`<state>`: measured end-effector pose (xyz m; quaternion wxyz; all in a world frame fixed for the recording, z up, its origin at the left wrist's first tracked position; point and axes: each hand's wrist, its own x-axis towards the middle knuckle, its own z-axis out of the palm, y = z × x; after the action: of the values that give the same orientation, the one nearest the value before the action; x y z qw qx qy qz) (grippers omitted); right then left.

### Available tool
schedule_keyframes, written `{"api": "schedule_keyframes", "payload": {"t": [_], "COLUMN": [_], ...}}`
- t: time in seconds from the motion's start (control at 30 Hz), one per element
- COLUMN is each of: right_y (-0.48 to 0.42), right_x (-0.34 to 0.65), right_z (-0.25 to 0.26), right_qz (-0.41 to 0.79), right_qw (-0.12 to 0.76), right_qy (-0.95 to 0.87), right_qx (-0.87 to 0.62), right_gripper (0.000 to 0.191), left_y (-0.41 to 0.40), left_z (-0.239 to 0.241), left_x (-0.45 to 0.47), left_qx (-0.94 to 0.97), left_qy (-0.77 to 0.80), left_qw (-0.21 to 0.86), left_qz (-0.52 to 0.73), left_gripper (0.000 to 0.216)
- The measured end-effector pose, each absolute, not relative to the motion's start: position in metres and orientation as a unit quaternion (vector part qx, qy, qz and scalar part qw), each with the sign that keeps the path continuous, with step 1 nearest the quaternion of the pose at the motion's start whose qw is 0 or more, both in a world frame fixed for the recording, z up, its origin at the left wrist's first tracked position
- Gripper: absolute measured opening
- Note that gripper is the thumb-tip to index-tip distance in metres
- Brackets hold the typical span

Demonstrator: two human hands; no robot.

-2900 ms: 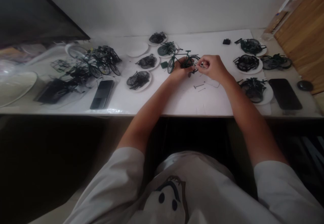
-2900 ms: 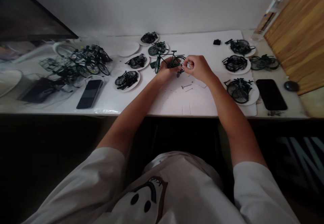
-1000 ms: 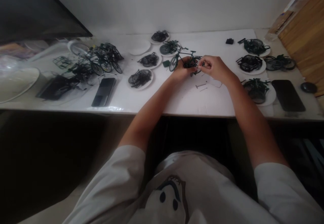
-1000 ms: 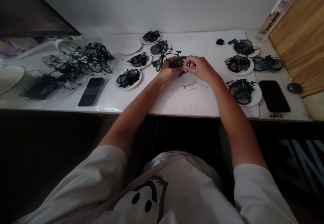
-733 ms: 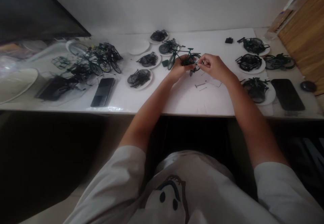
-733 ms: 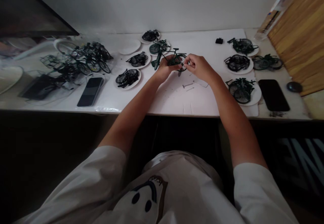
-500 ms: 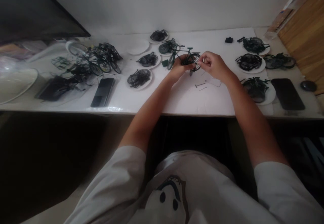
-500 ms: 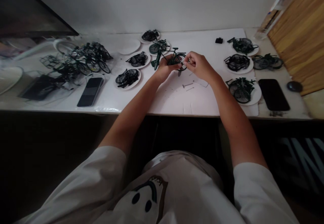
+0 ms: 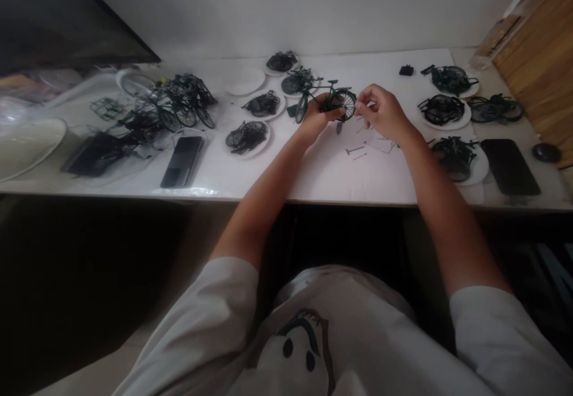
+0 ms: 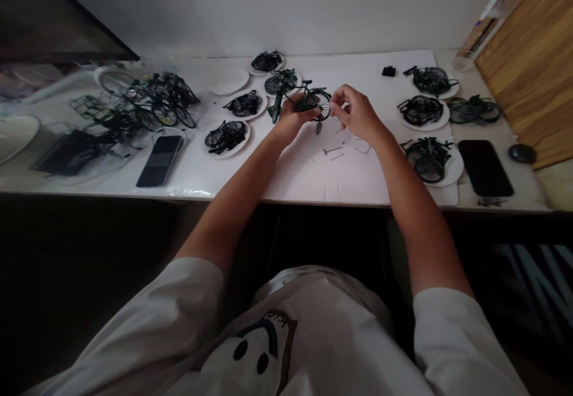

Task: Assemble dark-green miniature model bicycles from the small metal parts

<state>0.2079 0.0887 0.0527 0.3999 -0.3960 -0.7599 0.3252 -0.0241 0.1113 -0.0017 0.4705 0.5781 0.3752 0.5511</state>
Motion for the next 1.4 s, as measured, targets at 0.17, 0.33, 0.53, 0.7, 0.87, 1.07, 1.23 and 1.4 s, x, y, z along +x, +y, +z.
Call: {"api": "schedule_keyframes", "payload": {"t": [0.17,0.33,0.53,0.7,0.87,1.07,1.23,1.4], "right_y": [0.078,0.076,0.082,0.085,0.088,0.094,0.097,0.093], "right_x": [0.200,0.199,0.201,0.202,0.202,0.202,0.203,0.201], "right_z": [0.062,0.065,0.059,0.056,0.054,0.047,0.045,0.049], "right_qz": [0.346,0.359,0.371,0.389,0.394,0.396,0.396,0.395], "right_qw": [0.396,0.411,0.423,0.415,0.408,0.412,0.421,0.419], "right_qy": [-0.742,-0.728,-0.721,-0.722,-0.716,-0.709,-0.706,-0.703], "right_qx": [-0.416,-0.416,-0.404,-0.393,-0.408,-0.413,-0.409,-0.417], "right_gripper": [0.049,0.055,0.056,0.057,0.060,0.064,0.066,0.066], "left_y": [0.101,0.097,0.100,0.103,0.105,0.105,0.103,0.102], "left_z": [0.009,0.013,0.010,0.006,0.005,0.004,0.006,0.006], "left_x": [-0.020,-0.019,-0.021,-0.021,-0.022,-0.021,-0.020,-0.021], "left_qx": [0.577,0.564,0.557,0.561,0.565,0.566,0.555,0.564], "left_qy": [0.377,0.381,0.380,0.373,0.377,0.369,0.365,0.365], "left_qw": [0.468,0.481,0.488,0.487,0.481,0.484,0.494,0.489], "left_qz": [0.553,0.552,0.554,0.556,0.554,0.556,0.561,0.556], "left_gripper": [0.038,0.035,0.036,0.038,0.037,0.036,0.036,0.037]}}
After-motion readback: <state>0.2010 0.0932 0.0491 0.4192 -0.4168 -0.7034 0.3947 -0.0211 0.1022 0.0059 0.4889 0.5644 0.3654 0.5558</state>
